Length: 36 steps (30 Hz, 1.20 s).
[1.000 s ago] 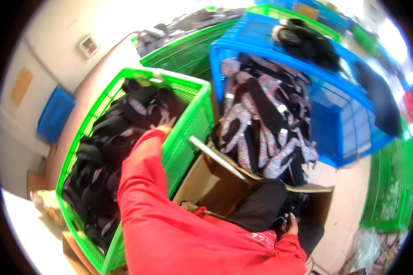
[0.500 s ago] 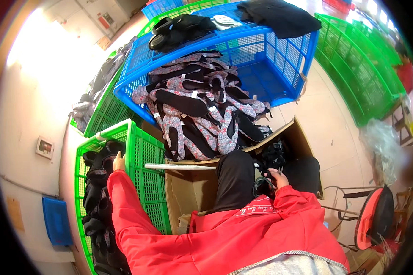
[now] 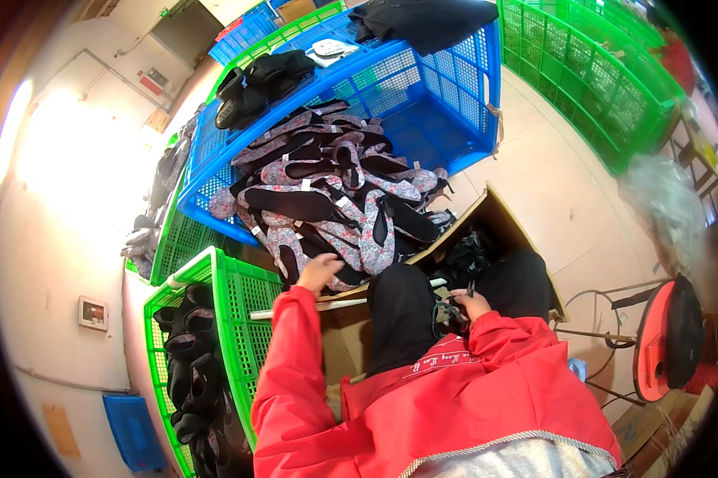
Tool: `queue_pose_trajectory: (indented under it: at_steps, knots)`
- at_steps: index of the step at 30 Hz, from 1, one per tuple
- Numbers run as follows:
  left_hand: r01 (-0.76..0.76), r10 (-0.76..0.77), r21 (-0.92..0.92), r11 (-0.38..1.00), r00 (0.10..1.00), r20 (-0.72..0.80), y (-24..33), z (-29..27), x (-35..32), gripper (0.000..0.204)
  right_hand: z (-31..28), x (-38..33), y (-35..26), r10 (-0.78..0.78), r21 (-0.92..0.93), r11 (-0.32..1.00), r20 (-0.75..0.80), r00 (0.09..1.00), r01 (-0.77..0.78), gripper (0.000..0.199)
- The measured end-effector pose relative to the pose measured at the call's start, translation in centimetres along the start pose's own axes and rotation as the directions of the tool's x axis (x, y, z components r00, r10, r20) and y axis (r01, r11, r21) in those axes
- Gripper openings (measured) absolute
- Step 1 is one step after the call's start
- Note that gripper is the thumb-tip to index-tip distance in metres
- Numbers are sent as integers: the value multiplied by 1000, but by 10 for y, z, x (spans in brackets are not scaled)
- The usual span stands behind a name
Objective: The person sits on the floor and sews a patterned fabric upper onto a black slipper sole using a needle and thread. They repeatedly pull the thread through the fabric and sole to secure the upper, handling the slipper with both hands to adjust its position.
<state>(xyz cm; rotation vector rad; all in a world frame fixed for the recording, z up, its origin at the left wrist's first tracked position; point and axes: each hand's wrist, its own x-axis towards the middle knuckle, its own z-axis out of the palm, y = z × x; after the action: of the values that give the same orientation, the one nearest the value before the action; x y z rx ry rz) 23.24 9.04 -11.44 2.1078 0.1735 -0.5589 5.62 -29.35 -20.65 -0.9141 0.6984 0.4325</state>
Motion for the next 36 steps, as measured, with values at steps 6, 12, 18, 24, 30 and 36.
queue_pose_trajectory:
  at_steps: [6, 12, 18, 24, 30, 36]
  knots:
    - [49, -4, 164, 985, 964, -267, -99, 106, 90, 51, 20, -16, -9, 28, 11, 1000, -63, 998, -27, 21]
    - [82, -142, -227, 971, 955, -261, -51, 136, 69, 29, 0, -13, -13, 35, 7, 999, -46, 998, -35, 24]
    - [117, -99, -711, 694, 993, 66, -6, 74, -38, 28, 15, -24, -14, 21, 58, 998, 33, 999, -23, 27]
    - [184, 39, -788, 587, 966, 255, 12, 50, -166, 34, 17, -30, -16, -80, -81, 993, 57, 995, 85, 26]
    - [287, 39, -742, 605, 921, 388, -8, 56, -250, 42, 30, -64, -29, -322, 49, 947, 170, 931, 319, 26]
    - [322, -120, -455, 830, 900, 418, -8, 57, -283, 33, 30, -78, -26, -413, 13, 886, 479, 775, 464, 32]
